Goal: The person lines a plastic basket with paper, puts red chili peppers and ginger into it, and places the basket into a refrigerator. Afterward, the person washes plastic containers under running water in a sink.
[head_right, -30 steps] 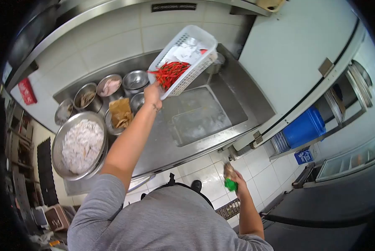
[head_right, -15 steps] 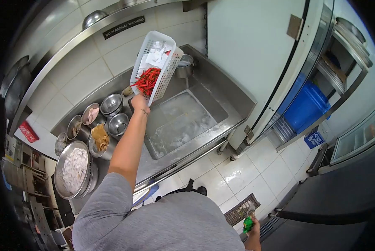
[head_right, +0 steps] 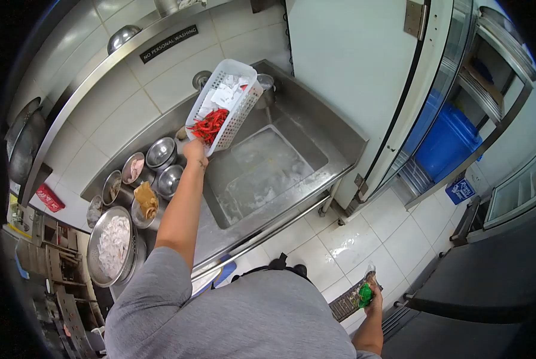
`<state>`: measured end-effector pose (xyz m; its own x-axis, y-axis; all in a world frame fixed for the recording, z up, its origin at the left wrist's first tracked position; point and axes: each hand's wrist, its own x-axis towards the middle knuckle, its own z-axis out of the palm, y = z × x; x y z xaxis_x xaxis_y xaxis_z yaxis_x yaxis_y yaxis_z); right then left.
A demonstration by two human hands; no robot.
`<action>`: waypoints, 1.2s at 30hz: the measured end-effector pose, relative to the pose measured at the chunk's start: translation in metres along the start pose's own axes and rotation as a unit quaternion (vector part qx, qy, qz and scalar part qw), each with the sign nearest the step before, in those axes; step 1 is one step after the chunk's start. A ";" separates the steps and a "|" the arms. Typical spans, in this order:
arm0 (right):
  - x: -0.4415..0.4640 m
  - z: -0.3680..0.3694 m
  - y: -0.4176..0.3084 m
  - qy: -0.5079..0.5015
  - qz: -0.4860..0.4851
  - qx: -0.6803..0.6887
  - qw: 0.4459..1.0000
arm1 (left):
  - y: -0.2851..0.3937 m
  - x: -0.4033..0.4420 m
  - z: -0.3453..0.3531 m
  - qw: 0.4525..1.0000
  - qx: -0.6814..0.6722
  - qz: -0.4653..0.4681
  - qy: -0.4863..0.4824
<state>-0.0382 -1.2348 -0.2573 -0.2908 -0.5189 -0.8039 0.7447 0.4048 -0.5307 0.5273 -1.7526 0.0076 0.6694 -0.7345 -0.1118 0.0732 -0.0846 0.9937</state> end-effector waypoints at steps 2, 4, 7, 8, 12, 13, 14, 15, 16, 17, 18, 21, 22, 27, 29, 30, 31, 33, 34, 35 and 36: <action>-0.021 0.024 -0.005 -0.008 -0.018 0.009 1.000 | -0.014 0.025 0.009 0.999 -0.025 0.032 -0.006; -0.026 0.024 0.008 0.001 -0.020 0.025 0.999 | -0.010 0.024 0.010 0.999 -0.040 0.018 -0.009; -0.038 0.030 0.023 0.002 -0.038 0.018 0.999 | -0.012 0.026 0.002 0.999 -0.014 0.023 -0.024; -0.046 0.036 0.024 -0.005 -0.040 0.025 0.999 | -0.019 0.033 0.000 0.998 -0.032 0.028 -0.035; -0.054 0.061 0.022 -0.019 -0.080 0.080 0.993 | -0.026 0.020 -0.004 0.996 -0.009 0.031 -0.082; -0.072 0.093 0.005 -0.050 -0.115 0.076 0.989 | -0.020 0.012 -0.002 0.995 -0.015 0.028 -0.090; -0.090 0.126 -0.013 -0.077 -0.145 0.071 0.984 | -0.017 0.000 -0.003 0.993 0.001 0.032 -0.117; -0.096 0.154 -0.026 -0.047 -0.169 0.070 0.982 | -0.019 -0.011 -0.004 0.989 0.019 0.036 -0.145; -0.125 0.204 -0.049 -0.103 -0.215 0.059 0.969 | -0.024 -0.016 -0.002 0.985 0.040 0.042 -0.163; -0.159 0.259 -0.073 -0.137 -0.263 0.042 0.954 | -0.030 -0.022 0.002 0.983 0.043 0.038 -0.175; -0.184 0.303 -0.096 -0.187 -0.303 0.011 0.934 | -0.035 -0.030 0.006 0.979 0.076 0.059 -0.177; -0.247 0.421 -0.145 -0.220 -0.479 -0.115 0.842 | -0.050 -0.050 0.017 0.970 0.111 0.066 -0.206; -0.251 0.447 -0.155 -0.196 -0.542 -0.192 0.795 | -0.057 -0.057 0.019 0.967 0.115 0.050 -0.220; -0.249 0.562 -0.156 -0.023 -0.639 -0.491 0.592 | -0.054 -0.083 0.019 0.962 0.076 0.071 -0.254; -0.201 0.569 -0.141 0.031 -0.629 -0.564 0.535 | -0.047 -0.077 0.015 0.960 0.090 0.077 -0.255; -0.196 0.575 -0.135 0.083 -0.611 -0.629 0.474 | -0.041 -0.073 0.010 0.958 0.106 0.085 -0.255; -0.192 0.573 -0.131 0.079 -0.613 -0.629 0.472 | -0.035 -0.068 0.002 0.959 0.105 0.085 -0.250; -0.193 0.557 -0.125 0.041 -0.695 -0.537 0.476 | -0.027 -0.060 -0.016 0.936 0.243 0.164 -0.195; -0.197 0.547 -0.121 0.027 -0.691 -0.533 0.488 | -0.030 -0.053 -0.025 0.938 0.243 0.159 -0.188; -0.192 0.530 -0.118 0.003 -0.669 -0.541 0.510 | -0.036 -0.044 -0.035 0.951 0.230 0.127 -0.165; -0.180 0.509 -0.113 -0.021 -0.644 -0.548 0.533 | -0.043 -0.036 -0.045 0.960 0.220 0.095 -0.143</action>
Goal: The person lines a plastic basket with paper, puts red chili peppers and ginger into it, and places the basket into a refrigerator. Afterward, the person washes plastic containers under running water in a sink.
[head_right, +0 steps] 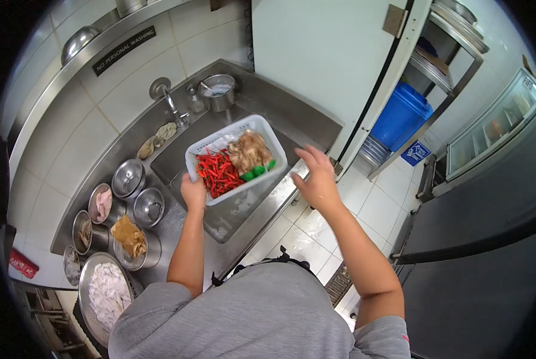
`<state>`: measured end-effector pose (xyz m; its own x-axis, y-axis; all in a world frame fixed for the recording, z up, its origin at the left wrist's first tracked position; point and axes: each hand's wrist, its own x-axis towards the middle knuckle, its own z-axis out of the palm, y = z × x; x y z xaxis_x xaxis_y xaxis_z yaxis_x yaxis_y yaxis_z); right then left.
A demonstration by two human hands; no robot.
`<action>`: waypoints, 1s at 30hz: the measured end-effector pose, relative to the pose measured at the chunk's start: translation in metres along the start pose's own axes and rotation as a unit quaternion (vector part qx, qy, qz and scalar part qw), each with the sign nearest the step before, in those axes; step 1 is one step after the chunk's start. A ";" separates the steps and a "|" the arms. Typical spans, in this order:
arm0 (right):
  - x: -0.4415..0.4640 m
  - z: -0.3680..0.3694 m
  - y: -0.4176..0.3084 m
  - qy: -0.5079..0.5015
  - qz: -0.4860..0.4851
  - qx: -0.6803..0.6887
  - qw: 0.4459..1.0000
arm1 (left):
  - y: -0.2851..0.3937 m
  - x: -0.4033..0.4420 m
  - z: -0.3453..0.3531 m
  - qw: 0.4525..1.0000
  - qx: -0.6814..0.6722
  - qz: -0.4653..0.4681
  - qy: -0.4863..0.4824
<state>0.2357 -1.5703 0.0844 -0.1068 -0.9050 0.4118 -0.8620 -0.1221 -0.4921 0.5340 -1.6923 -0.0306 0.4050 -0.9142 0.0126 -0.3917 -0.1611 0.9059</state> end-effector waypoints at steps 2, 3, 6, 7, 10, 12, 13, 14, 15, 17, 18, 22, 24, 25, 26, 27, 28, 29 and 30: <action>-0.040 0.008 0.043 -0.061 0.059 0.051 0.995 | -0.025 0.009 0.001 1.000 -0.018 -0.001 0.009; -0.064 0.013 0.062 -0.091 0.179 0.095 0.975 | -0.032 0.012 0.002 0.999 -0.042 0.000 0.014; -0.137 0.016 0.109 -0.138 0.406 0.173 0.887 | -0.019 0.024 -0.002 0.996 -0.083 -0.036 0.011; -0.159 0.011 0.118 -0.138 0.452 0.226 0.852 | -0.018 0.026 0.003 0.996 -0.081 -0.035 0.012; -0.179 -0.014 0.134 -0.080 0.521 0.346 0.776 | -0.001 0.019 0.034 0.989 -0.141 -0.015 -0.042; -0.186 -0.040 0.141 0.003 0.526 0.431 0.733 | 0.020 -0.006 0.063 0.979 -0.149 -0.020 -0.139; -0.183 -0.057 0.142 0.012 0.513 0.451 0.730 | 0.028 -0.021 0.084 0.976 -0.143 -0.014 -0.161; -0.180 -0.074 0.144 0.026 0.501 0.479 0.720 | 0.035 -0.038 0.106 0.960 -0.139 0.008 -0.242; -0.178 -0.090 0.148 0.043 0.489 0.505 0.710 | 0.043 -0.057 0.130 0.936 -0.134 0.029 -0.324; -0.183 -0.118 0.164 0.063 0.466 0.554 0.687 | 0.072 -0.115 0.179 0.893 -0.152 0.044 -0.421; -0.193 -0.128 0.181 0.057 0.456 0.553 0.695 | 0.086 -0.144 0.204 0.852 -0.175 0.052 -0.490; -0.235 -0.184 0.210 0.161 0.513 0.537 0.650 | 0.106 -0.241 0.307 0.795 -0.034 0.150 -0.586; -0.276 -0.202 0.248 0.240 0.512 0.546 0.618 | 0.107 -0.280 0.365 0.745 0.001 0.212 -0.633; -0.294 -0.217 0.268 0.266 0.515 0.573 0.579 | 0.134 -0.302 0.379 0.735 0.000 0.216 -0.643; -0.306 -0.234 0.292 0.278 0.517 0.569 0.576 | 0.163 -0.324 0.393 0.713 -0.020 0.122 -0.690; -0.318 -0.251 0.312 0.317 0.498 0.595 0.545 | 0.185 -0.345 0.407 0.684 -0.039 0.022 -0.728; -0.335 -0.255 0.330 0.355 0.477 0.619 0.513 | 0.186 -0.355 0.425 0.673 -0.062 0.019 -0.737; -0.349 -0.247 0.365 0.390 0.481 0.580 0.528 | 0.185 -0.363 0.446 0.666 -0.061 0.014 -0.743; -0.330 -0.254 0.379 0.414 0.493 0.520 0.561 | 0.183 -0.368 0.472 0.688 -0.034 0.022 -0.724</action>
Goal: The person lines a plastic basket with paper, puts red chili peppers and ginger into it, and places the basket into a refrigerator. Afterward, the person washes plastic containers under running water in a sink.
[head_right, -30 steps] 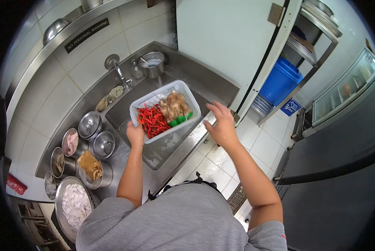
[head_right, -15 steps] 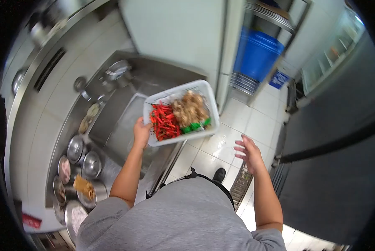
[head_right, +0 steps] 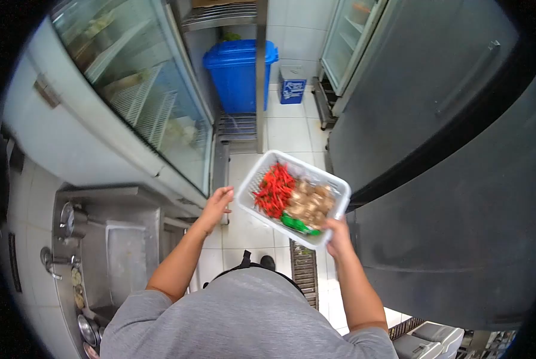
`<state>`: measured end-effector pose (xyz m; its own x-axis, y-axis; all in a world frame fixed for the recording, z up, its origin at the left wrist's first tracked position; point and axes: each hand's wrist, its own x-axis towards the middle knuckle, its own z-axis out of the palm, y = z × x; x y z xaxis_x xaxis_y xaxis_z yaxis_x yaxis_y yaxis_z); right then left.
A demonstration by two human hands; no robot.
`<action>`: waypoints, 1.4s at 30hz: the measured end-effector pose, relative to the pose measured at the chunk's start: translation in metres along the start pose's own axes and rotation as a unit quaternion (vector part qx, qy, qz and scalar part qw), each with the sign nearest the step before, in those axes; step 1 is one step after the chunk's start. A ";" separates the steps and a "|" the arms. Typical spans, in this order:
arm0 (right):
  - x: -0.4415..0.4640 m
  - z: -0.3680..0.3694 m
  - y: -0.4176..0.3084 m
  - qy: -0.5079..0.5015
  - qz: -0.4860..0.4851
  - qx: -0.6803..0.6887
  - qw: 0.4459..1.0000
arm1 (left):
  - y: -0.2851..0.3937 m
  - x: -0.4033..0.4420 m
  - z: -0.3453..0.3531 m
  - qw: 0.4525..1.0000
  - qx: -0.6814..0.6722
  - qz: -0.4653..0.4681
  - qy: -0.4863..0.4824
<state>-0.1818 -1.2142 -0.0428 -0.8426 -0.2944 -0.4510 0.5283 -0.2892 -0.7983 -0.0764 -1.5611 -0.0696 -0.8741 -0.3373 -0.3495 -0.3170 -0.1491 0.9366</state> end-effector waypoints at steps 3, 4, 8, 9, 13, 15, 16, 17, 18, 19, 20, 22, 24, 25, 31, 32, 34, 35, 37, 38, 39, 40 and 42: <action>0.059 0.038 -0.042 -0.027 -0.030 -0.050 0.998 | -0.013 0.058 0.000 0.996 0.054 -0.054 0.039; 0.081 0.034 -0.054 -0.027 -0.003 -0.035 0.999 | -0.011 0.070 -0.005 0.990 0.082 -0.095 0.058; 0.170 0.029 -0.065 -0.028 0.003 0.034 0.999 | 0.001 0.118 -0.051 0.988 0.023 -0.130 0.075; 0.192 0.045 -0.067 -0.036 -0.035 0.024 0.998 | -0.005 0.142 -0.066 0.984 0.012 -0.157 0.083; 0.251 0.054 -0.106 -0.005 -0.008 -0.026 1.000 | 0.017 0.230 -0.091 0.986 0.068 -0.112 0.108; 0.274 0.039 -0.140 0.036 -0.002 0.034 0.999 | 0.043 0.289 -0.082 0.990 0.037 -0.102 0.092; 0.278 0.039 -0.152 0.054 -0.016 0.048 0.997 | 0.058 0.319 -0.072 0.991 0.043 -0.098 0.074; 0.285 0.039 -0.167 0.071 -0.032 0.063 0.995 | 0.075 0.353 -0.060 0.993 0.050 -0.092 0.057; 0.292 0.024 -0.177 0.107 -0.053 0.062 0.991 | 0.100 0.377 -0.038 0.992 0.070 -0.096 0.035; 0.278 0.041 -0.109 0.148 -0.097 0.054 0.983 | 0.059 0.398 -0.073 0.995 0.066 -0.079 0.000; 0.277 0.056 -0.071 0.167 -0.144 0.079 0.972 | 0.047 0.426 -0.088 0.995 0.077 -0.053 -0.043; 0.269 0.061 -0.059 0.217 -0.174 0.073 0.958 | 0.065 0.461 -0.061 0.990 0.101 -0.024 -0.094; 0.279 0.047 -0.066 0.248 -0.175 0.099 0.948 | 0.101 0.505 -0.015 0.981 0.091 0.012 -0.169; 0.287 0.040 -0.063 0.257 -0.186 0.129 0.940 | 0.113 0.521 0.005 0.977 0.104 0.024 -0.182; 0.305 0.045 -0.042 0.211 -0.179 0.189 0.942 | 0.197 0.537 0.099 0.964 0.104 0.124 -0.212; 0.304 0.051 -0.045 0.194 -0.169 0.188 0.948 | 0.221 0.533 0.111 0.961 0.085 0.162 -0.207; 0.296 0.052 -0.055 0.182 -0.154 0.210 0.948 | 0.279 0.526 0.166 0.939 0.085 0.272 -0.194; 0.286 0.064 -0.062 0.191 -0.146 0.218 0.946 | 0.309 0.522 0.186 0.920 0.086 0.338 -0.182; 0.291 0.043 -0.042 0.116 -0.161 0.211 0.957 | 0.372 0.510 0.226 0.859 0.086 0.479 -0.157; 0.284 0.048 -0.045 0.114 -0.170 0.210 0.956 | 0.415 0.491 0.236 0.849 0.079 0.497 -0.163; 0.263 0.062 -0.040 0.117 -0.164 0.229 0.953 | 0.447 0.464 0.244 0.839 0.077 0.511 -0.170; 0.253 0.085 -0.041 0.136 -0.160 0.253 0.945 | 0.465 0.466 0.264 0.824 0.070 0.535 -0.175; 0.245 0.110 -0.059 0.119 -0.168 0.279 0.938 | 0.509 0.444 0.297 0.771 0.070 0.618 -0.139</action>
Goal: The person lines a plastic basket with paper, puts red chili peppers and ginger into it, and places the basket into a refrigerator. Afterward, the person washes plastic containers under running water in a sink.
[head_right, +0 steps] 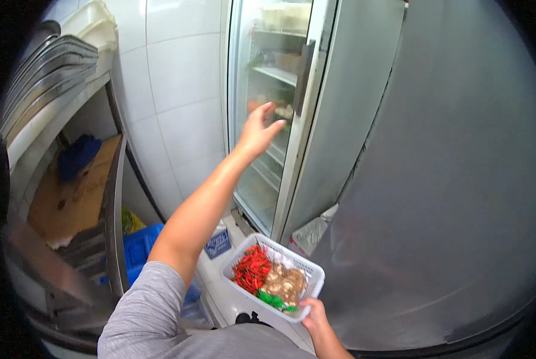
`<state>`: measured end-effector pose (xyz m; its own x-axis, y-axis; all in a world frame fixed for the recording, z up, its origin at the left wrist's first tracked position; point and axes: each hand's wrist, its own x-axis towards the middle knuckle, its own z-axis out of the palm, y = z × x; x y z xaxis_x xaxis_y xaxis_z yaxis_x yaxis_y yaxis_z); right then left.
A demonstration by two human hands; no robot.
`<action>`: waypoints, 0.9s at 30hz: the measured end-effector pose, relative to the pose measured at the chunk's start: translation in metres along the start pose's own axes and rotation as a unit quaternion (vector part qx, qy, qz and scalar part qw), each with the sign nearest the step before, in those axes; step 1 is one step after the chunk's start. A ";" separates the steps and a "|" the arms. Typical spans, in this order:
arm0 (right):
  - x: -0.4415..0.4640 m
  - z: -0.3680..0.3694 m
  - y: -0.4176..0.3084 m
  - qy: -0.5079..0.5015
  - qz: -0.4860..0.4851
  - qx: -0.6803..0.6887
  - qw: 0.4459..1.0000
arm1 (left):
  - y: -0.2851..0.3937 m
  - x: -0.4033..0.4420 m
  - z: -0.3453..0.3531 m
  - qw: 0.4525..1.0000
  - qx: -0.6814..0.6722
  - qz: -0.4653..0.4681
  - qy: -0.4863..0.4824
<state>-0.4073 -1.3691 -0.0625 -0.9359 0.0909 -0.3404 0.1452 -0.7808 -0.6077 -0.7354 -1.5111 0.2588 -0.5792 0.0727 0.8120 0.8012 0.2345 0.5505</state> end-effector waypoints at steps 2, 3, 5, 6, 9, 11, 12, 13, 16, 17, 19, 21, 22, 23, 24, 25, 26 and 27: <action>-0.009 -0.007 0.007 -0.011 -0.014 0.001 1.000 | 0.017 0.023 0.021 0.996 0.033 0.077 0.042; -0.009 -0.013 0.010 -0.008 -0.025 -0.001 1.000 | 0.029 0.031 0.026 0.990 0.034 0.111 0.078; 0.009 -0.017 0.018 0.011 -0.021 0.013 1.000 | 0.020 0.050 0.047 0.993 -0.068 0.021 -0.096; 0.012 -0.023 0.023 0.000 -0.023 0.018 1.000 | 0.018 0.048 0.065 0.985 -0.104 0.042 -0.129; 0.005 0.001 0.026 0.039 -0.075 0.007 0.996 | 0.059 0.042 0.080 0.985 -0.078 0.150 0.014; 0.009 -0.008 0.034 0.051 -0.076 0.011 0.996 | 0.071 0.046 0.073 0.944 -0.053 0.187 0.267; 0.008 -0.008 0.034 0.060 -0.088 0.009 0.994 | 0.061 0.055 0.075 0.965 -0.054 0.106 0.234; 0.005 -0.004 0.031 0.067 -0.094 0.004 0.993 | 0.054 0.065 0.077 0.963 0.013 0.030 0.267; -0.001 0.004 0.022 0.044 -0.073 0.013 0.996 | 0.030 0.075 0.079 0.989 -0.048 -0.130 0.056; 0.002 0.002 0.020 0.020 -0.072 0.017 0.997 | 0.025 0.071 0.082 0.995 -0.019 -0.095 0.035; 0.007 -0.008 0.023 0.012 -0.064 0.016 0.998 | 0.026 0.058 0.078 0.999 0.006 -0.042 0.001; 0.014 -0.020 0.019 0.028 -0.030 0.024 0.999 | 0.017 0.050 0.087 1.000 0.012 -0.013 -0.022; 0.023 -0.040 0.022 0.024 -0.010 0.030 0.999 | 0.016 0.045 0.092 0.999 0.017 -0.020 -0.031; 0.021 -0.035 0.017 0.024 -0.007 0.021 0.999 | 0.020 0.043 0.095 0.999 0.023 -0.024 -0.036; 0.017 -0.026 0.010 0.009 -0.010 0.019 1.000 | 0.022 0.040 0.096 0.998 0.033 -0.023 -0.049; 0.017 -0.020 0.003 -0.009 -0.017 0.019 1.000 | 0.022 0.037 0.100 0.998 0.022 -0.013 -0.052; 0.020 -0.018 -0.002 -0.023 -0.014 0.024 0.999 | 0.023 0.033 0.099 0.998 0.024 0.002 -0.050; 0.017 -0.019 0.000 -0.023 -0.016 0.043 0.999 | 0.022 0.027 0.107 0.998 0.020 0.016 -0.065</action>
<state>-0.4174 -1.3559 -0.0819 -0.9535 0.0897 -0.2878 0.0888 -0.8288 -0.5525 -0.7494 -1.4003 0.2716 -0.5706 0.2053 0.7952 0.8142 0.2676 0.5152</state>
